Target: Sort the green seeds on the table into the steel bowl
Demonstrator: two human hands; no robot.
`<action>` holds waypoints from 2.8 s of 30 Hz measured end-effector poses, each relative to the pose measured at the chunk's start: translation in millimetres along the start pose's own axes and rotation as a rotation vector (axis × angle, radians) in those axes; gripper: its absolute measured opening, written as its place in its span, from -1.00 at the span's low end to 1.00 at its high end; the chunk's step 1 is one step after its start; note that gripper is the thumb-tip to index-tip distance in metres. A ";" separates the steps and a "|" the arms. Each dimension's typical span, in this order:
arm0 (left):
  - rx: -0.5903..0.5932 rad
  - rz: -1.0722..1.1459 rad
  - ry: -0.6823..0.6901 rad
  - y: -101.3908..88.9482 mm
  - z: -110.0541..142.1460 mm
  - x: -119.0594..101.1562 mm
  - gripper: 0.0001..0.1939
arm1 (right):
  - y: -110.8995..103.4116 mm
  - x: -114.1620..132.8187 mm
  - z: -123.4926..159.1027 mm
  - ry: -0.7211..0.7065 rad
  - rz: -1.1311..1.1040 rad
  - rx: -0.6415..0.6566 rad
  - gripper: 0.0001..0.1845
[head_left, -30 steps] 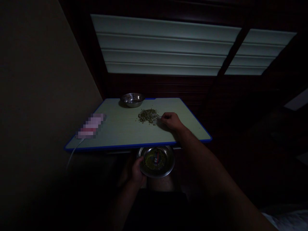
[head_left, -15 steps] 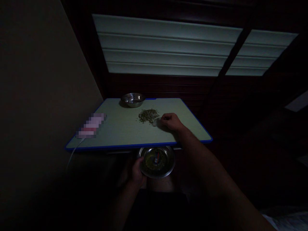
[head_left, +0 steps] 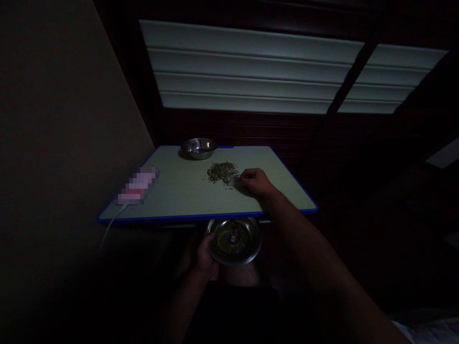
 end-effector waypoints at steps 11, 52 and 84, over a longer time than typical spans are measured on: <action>0.021 -0.031 0.015 3.0 1.5 -1.1 -0.78 | 1.5 3.5 -0.8 -0.044 -0.035 0.040 -0.82; 0.000 0.010 0.019 0.9 2.1 -1.5 -0.82 | 15.4 21.3 0.1 -0.089 -0.208 0.285 -0.83; -0.016 -0.006 0.019 -1.5 -1.3 -0.5 -0.80 | -3.7 10.2 1.0 -0.239 0.316 -0.036 -0.84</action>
Point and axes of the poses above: each hand's wrist, its own z-axis away from the middle knuckle, its own y-axis out of the palm, x = y × z, the point moved 4 cm from there along -z, towards the middle knuckle, and after that the axes turned 9 degrees about -y, right-handed, at the moved point
